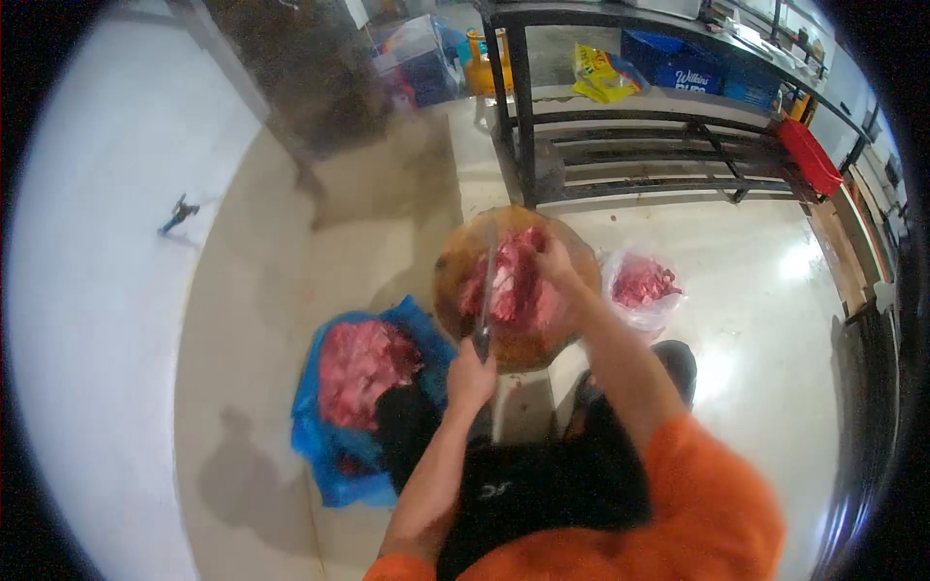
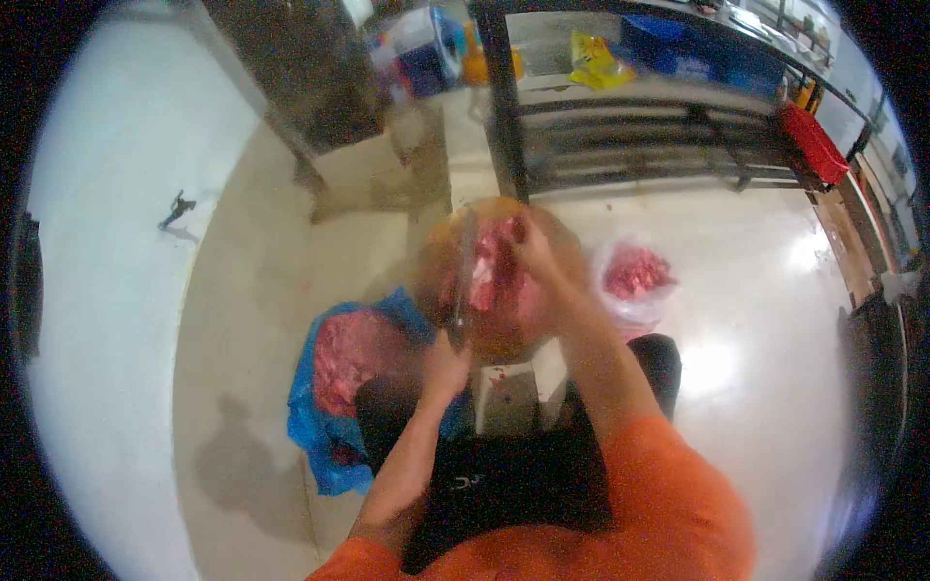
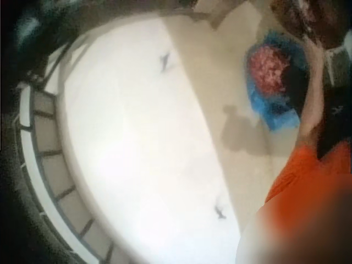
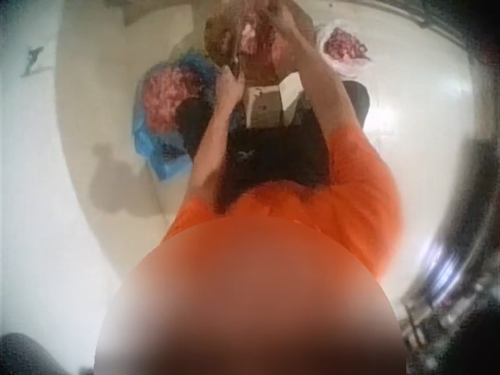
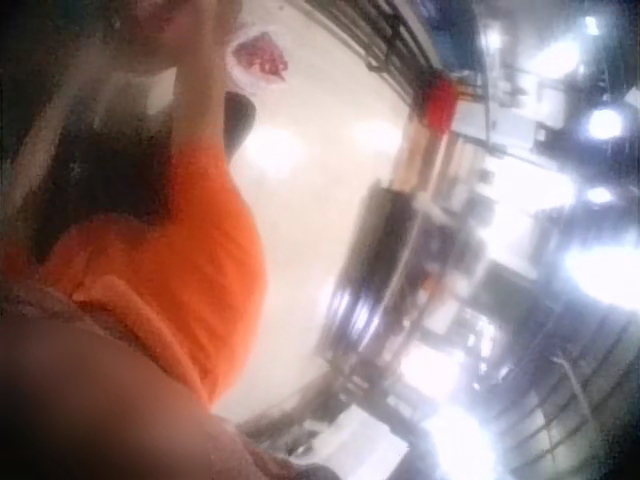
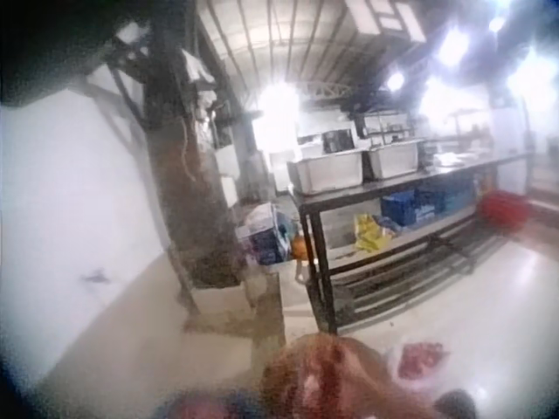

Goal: The person sits on the floor and uses a large knife to cut raw meat on a wooden chopping block. The person repeatedly slices the meat and places the cut pieces into a plastic bag.

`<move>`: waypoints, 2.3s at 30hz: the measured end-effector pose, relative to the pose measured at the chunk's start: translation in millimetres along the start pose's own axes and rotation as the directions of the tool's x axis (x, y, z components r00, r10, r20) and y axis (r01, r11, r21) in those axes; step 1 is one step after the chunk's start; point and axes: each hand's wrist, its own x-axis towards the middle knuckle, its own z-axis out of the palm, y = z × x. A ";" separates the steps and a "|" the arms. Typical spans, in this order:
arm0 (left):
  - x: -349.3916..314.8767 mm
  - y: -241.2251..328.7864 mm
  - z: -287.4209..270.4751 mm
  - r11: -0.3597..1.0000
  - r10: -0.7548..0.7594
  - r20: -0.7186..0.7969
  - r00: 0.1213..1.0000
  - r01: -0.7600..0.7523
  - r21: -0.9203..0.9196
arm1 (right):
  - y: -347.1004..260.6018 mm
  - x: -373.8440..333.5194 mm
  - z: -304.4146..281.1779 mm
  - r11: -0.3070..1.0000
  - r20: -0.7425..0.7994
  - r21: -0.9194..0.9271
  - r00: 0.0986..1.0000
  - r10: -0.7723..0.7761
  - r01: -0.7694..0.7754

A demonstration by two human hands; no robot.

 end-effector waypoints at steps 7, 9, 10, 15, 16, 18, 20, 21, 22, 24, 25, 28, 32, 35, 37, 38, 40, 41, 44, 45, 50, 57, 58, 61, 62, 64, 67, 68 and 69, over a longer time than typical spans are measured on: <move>-25.0 137.1 -93.5 0.807 0.332 -0.262 0.906 -0.416 -0.419 | 29.5 -17.9 -30.7 0.990 -0.250 0.104 0.966 -0.065 0.093; -16.7 164.3 -126.7 0.452 0.406 -0.551 0.729 -0.684 -0.572 | 9.9 -19.2 -11.3 0.994 -0.177 0.108 0.984 0.026 -0.007; -11.2 184.9 -133.0 0.315 0.415 -0.644 0.642 -0.766 -0.560 | 15.5 -15.2 -19.9 0.993 -0.190 0.113 0.981 0.034 -0.012; 16.1 100.2 -51.8 0.804 0.285 -0.433 0.855 -0.459 -0.378 | 26.4 -14.1 -22.5 0.994 -0.226 0.111 0.974 0.025 0.000; 22.8 56.0 -21.7 0.970 0.124 -0.161 0.979 -0.154 -0.188 | 21.7 -12.5 -17.9 0.996 -0.220 0.084 0.975 0.024 -0.006; 20.2 8.6 16.1 0.999 -0.016 0.118 0.993 0.010 0.050 | 24.4 -11.6 -18.3 0.999 -0.212 0.010 0.977 0.033 -0.032; 19.7 18.0 24.8 0.998 0.044 0.147 0.988 -0.049 0.027 | 28.2 13.0 -42.2 0.986 -0.219 0.165 0.976 0.011 0.026; 18.7 13.3 31.2 0.997 0.042 0.168 0.985 -0.052 0.053 | 40.8 1.5 -44.6 0.969 -0.207 0.246 0.978 0.032 0.020; 41.8 21.5 23.1 0.994 0.076 0.132 0.988 -0.086 0.069 | 25.4 17.2 -43.3 0.984 -0.233 0.177 0.972 0.023 0.019; 24.4 45.7 -2.1 0.979 -0.090 0.301 0.949 0.139 -0.146 | 31.3 -6.0 -39.0 0.996 -0.273 0.036 0.958 0.091 -0.084; 17.0 68.1 -11.3 0.939 -0.124 0.390 0.912 0.236 -0.252 | 36.3 -1.7 -52.8 0.994 -0.294 0.038 0.949 0.111 -0.104; 17.6 88.0 -6.4 0.977 0.127 0.208 0.970 -0.086 -0.195 | 50.3 7.0 -101.8 0.994 -0.374 0.009 0.921 0.106 -0.111; 30.1 102.1 -42.5 0.765 0.558 -0.409 0.722 -0.639 -0.084 | -4.8 -27.0 -64.8 0.989 -0.305 0.051 0.940 0.151 -0.142; 14.6 167.0 -85.0 0.633 0.501 -0.621 0.603 -0.744 -0.212 | -12.5 -25.0 -75.0 0.985 -0.342 0.102 0.925 0.167 -0.140; 15.9 166.9 -68.2 0.675 0.436 -0.570 0.696 -0.672 -0.305 | 4.8 -21.7 -87.4 0.988 -0.361 0.101 0.922 0.142 -0.112; 20.9 160.8 -54.4 0.694 0.403 -0.544 0.736 -0.633 -0.342 | 9.6 -18.8 -93.1 0.992 -0.351 0.088 0.929 0.119 -0.093; 44.7 94.0 15.2 0.852 0.424 -0.435 0.794 -0.512 -0.105 | 5.9 -18.4 -85.0 0.994 -0.336 0.063 0.936 0.103 -0.087; 41.5 64.8 34.7 0.928 0.330 -0.250 0.910 -0.362 -0.091 | -0.7 -21.1 -75.5 0.994 -0.336 0.048 0.935 0.112 -0.102; 39.5 51.1 39.2 1.000 -0.024 0.146 0.989 0.025 -0.009 | -3.0 -24.6 -65.7 0.999 -0.343 0.018 0.938 0.047 -0.043; 40.7 53.3 35.4 1.000 -0.028 0.165 0.986 0.028 0.000 | -2.4 -24.2 -63.9 1.000 -0.342 0.015 0.940 0.010 -0.005; 30.7 79.1 4.0 0.934 0.345 -0.131 0.930 -0.354 -0.052 | 6.8 -20.7 -74.9 0.990 -0.354 0.001 0.925 0.135 -0.144; 25.8 150.1 -38.8 0.710 0.422 -0.601 0.679 -0.660 -0.247 | 9.6 -23.3 -76.2 0.983 -0.399 0.053 0.899 0.180 -0.173; 36.2 132.6 -18.9 0.746 0.441 -0.623 0.646 -0.650 -0.146 | 12.9 -21.3 -75.6 0.986 -0.387 0.087 0.908 0.162 -0.139; 34.5 60.7 50.5 0.951 0.271 -0.121 0.955 -0.285 -0.119 | 21.9 -22.4 -78.5 0.974 -0.340 0.214 0.929 0.148 -0.077; 30.7 52.4 42.3 0.994 0.098 0.042 0.994 -0.096 -0.056 | 11.5 -25.2 -69.2 0.956 -0.291 0.283 0.943 0.161 -0.076; 40.2 56.4 28.5 0.999 -0.041 0.181 0.983 0.042 -0.003 | -3.2 -11.6 -66.6 0.951 -0.288 0.301 0.944 0.161 -0.071; 37.5 63.6 27.5 0.990 0.001 0.264 0.965 0.037 -0.138 | 31.0 -12.5 -88.2 0.979 -0.405 0.143 0.894 0.190 -0.143; 36.7 59.1 22.3 0.976 -0.014 0.324 0.946 0.084 -0.203 | 34.1 -11.8 -94.1 0.981 -0.399 0.119 0.897 0.191 -0.156; 35.0 55.7 18.2 0.955 -0.019 0.387 0.922 0.131 -0.265 | 36.9 -11.9 -102.9 0.982 -0.398 0.091 0.897 0.190 -0.168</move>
